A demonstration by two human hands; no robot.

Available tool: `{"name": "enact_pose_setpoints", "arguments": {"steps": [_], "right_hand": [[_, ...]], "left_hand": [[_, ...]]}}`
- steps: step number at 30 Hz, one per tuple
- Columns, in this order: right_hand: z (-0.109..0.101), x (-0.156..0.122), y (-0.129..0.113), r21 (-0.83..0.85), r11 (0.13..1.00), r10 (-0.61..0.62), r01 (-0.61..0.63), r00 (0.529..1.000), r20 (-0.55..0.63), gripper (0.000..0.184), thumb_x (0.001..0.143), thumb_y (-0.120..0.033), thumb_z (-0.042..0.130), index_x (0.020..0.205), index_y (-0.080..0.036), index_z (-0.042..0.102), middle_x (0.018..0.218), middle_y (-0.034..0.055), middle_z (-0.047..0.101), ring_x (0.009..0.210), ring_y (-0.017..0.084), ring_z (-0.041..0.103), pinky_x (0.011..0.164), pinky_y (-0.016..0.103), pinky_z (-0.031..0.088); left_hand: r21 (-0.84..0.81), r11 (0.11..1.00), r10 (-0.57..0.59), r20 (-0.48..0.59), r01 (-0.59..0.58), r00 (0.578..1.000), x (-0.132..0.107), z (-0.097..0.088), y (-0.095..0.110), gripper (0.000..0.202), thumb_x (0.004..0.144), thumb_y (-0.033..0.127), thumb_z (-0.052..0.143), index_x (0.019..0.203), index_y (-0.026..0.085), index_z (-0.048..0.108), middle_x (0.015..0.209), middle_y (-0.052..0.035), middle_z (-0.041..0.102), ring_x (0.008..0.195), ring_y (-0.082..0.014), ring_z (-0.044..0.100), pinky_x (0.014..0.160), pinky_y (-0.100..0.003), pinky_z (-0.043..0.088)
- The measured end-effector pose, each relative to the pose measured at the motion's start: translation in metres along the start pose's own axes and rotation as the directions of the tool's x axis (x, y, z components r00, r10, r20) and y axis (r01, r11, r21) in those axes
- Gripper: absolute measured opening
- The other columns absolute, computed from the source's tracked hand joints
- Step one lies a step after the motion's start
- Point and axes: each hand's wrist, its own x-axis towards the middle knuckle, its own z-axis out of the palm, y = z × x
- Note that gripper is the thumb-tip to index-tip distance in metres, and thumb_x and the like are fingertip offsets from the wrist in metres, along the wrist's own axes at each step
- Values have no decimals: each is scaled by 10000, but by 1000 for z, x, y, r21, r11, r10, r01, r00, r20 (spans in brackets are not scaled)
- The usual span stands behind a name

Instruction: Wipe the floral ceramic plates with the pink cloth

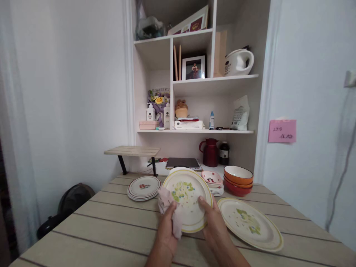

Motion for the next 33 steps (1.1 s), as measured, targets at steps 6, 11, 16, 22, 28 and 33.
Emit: {"name": "enact_pose_setpoints", "arguments": {"steps": [6, 11, 16, 22, 28, 33], "right_hand": [[-11, 6, -32, -94, 980, 187, -176, 976, 113, 776, 685, -246, 755, 1384, -247, 419, 977, 66, 755, 815, 253, 708, 717, 370, 562], [-18, 0, -58, -213, 949, 276, -231, 937, 214, 756, 723, -244, 711, 1399, -325, 381, 969, 59, 749, 797, 263, 713, 728, 411, 553], [-18, -6, -64, -293, 906, 391, -306, 870, 300, 762, 706, -203, 705, 1389, -320, 389, 931, 70, 749, 761, 277, 713, 727, 451, 549], [-16, -4, -59, -315, 898, 399, -306, 868, 295, 735, 622, -202, 758, 1304, -233, 487, 842, 87, 754, 682, 273, 706, 678, 427, 553], [-24, 10, -33, -301, 921, 300, -247, 943, 142, 774, 583, -208, 744, 1311, -215, 480, 771, 75, 752, 622, 279, 700, 612, 418, 550], [-24, 13, -27, -254, 948, 225, -189, 967, 118, 835, 606, -199, 730, 1374, -230, 403, 792, 68, 754, 637, 290, 705, 603, 421, 549]], "left_hand": [[80, 997, -2, 75, -4, 997, -3, -6, 23, 624, 682, 253, 756, 1265, 140, 564, 1072, -150, 730, 998, -314, 680, 911, -438, 517], [270, 963, -83, 211, 23, 974, -9, -13, 34, 581, 635, 231, 799, 1173, 92, 625, 1041, -184, 732, 986, -330, 681, 931, -437, 495], [330, 944, -102, 223, 23, 970, -17, -10, 34, 528, 622, 238, 800, 1105, 77, 664, 986, -197, 741, 970, -351, 682, 920, -454, 491], [308, 949, -130, 201, 64, 971, -20, -7, 32, 531, 623, 219, 787, 1121, 88, 660, 989, -178, 745, 970, -331, 687, 921, -421, 491], [301, 940, -191, 78, 159, 979, -4, -17, 26, 514, 653, 269, 763, 1115, 73, 649, 929, -193, 753, 924, -342, 700, 855, -437, 523], [201, 972, -129, 25, 122, 991, 6, -20, 18, 599, 674, 309, 765, 1218, 130, 589, 983, -162, 751, 944, -322, 698, 855, -436, 525]]}}
